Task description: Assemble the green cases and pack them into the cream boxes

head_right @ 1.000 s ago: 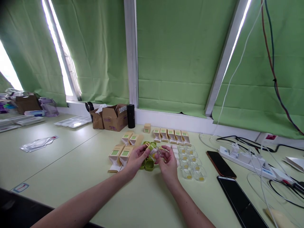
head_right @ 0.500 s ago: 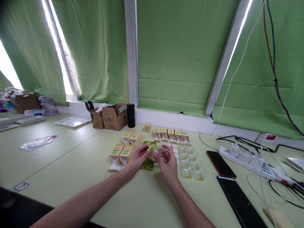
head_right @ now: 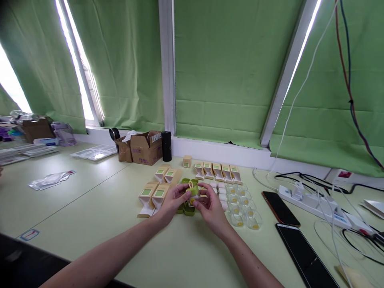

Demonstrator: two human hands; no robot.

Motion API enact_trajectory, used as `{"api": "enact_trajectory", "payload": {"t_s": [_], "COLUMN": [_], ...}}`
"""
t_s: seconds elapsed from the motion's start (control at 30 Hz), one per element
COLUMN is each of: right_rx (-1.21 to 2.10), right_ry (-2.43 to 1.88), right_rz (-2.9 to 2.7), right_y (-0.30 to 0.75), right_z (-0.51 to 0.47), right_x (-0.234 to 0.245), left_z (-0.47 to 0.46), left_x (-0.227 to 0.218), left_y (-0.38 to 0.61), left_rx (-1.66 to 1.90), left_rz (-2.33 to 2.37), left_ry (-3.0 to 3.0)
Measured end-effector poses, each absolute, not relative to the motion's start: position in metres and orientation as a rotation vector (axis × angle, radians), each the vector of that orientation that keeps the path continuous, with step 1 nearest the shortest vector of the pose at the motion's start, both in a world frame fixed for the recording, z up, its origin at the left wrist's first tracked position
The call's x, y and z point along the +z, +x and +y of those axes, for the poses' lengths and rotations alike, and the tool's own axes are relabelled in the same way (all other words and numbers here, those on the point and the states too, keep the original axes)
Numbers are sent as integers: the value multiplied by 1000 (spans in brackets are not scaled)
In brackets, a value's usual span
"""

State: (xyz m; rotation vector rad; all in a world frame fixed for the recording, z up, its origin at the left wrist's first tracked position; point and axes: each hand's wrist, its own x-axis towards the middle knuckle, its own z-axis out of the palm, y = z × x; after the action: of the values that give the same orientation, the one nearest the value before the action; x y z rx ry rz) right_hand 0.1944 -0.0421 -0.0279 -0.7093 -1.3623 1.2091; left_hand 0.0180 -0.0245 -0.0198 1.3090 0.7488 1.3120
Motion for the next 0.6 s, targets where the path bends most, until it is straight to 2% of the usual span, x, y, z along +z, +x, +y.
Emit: {"api": "enact_trajectory", "payload": {"t_s": [0.6], "right_rx": [1178], "right_ry": [-695], "right_rz": [-1233], "right_y": [192], "right_z": [-52], "right_x": [-31], "left_z": [-29], "left_x": [-18], "left_y": [18], "left_rx": [1328], "left_rz": [742], "left_ry": [1429]}}
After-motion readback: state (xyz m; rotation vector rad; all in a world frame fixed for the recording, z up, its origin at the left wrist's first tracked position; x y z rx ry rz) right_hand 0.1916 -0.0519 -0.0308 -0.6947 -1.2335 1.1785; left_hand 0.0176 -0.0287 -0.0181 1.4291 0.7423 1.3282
